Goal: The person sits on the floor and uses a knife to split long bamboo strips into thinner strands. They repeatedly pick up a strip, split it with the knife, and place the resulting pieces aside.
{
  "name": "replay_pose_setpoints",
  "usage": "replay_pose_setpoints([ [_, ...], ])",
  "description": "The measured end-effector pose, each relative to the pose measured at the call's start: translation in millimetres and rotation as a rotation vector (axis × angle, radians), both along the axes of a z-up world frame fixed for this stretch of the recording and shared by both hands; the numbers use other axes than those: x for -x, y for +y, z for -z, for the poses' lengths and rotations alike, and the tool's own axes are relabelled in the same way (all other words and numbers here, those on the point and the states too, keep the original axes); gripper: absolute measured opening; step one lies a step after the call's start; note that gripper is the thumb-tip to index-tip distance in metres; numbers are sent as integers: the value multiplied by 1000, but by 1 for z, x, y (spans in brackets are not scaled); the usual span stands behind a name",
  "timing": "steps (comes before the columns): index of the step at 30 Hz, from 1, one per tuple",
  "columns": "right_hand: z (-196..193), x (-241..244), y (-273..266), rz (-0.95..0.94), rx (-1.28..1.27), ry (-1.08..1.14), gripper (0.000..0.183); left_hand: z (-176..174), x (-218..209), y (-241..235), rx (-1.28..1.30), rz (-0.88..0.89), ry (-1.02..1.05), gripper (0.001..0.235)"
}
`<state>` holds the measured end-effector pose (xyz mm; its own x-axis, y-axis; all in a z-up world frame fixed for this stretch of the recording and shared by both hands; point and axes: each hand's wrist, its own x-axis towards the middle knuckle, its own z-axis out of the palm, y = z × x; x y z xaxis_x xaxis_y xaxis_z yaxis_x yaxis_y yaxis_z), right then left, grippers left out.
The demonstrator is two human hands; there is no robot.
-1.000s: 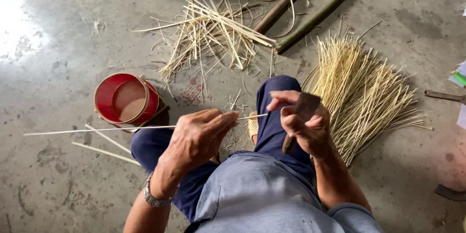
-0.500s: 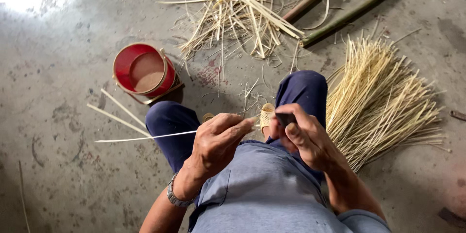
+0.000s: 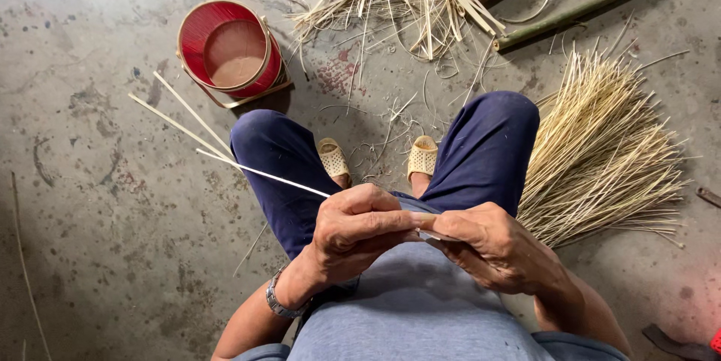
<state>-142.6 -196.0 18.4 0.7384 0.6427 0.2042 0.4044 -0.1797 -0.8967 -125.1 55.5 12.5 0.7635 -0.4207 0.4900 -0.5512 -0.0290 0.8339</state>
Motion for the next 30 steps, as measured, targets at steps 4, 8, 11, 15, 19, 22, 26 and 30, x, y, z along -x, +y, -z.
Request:
replay_pose_setpoints([
  [4, 0, -2, 3, -34, -16, 25, 16, 3, 1, 1, 16, 5, -33, 31],
  [8, -1, -3, 3, -57, 3, 14, 12, 5, 0, 1, 27, 7, -48, 31],
  [11, -2, -4, 2, -61, -15, 12, 13, 5, 0, 0, 29, 1, -59, 30],
  [15, 1, -2, 1, -44, -28, 47, 13, 5, -1, -1, 27, -4, -70, 30],
  [19, 8, 0, -2, -34, -79, 9, 16, 2, -3, -1, 55, 8, -47, 31],
  [22, 13, 1, -2, 88, -91, 107, 28, -2, -4, 1, 36, -18, -82, 32],
  [26, 10, 4, -13, 136, -135, 149, 38, -5, -3, 1, 7, -62, -100, 30],
  [30, 14, 11, -5, 175, -59, 42, 29, -3, -5, -1, -5, -89, -165, 29],
])
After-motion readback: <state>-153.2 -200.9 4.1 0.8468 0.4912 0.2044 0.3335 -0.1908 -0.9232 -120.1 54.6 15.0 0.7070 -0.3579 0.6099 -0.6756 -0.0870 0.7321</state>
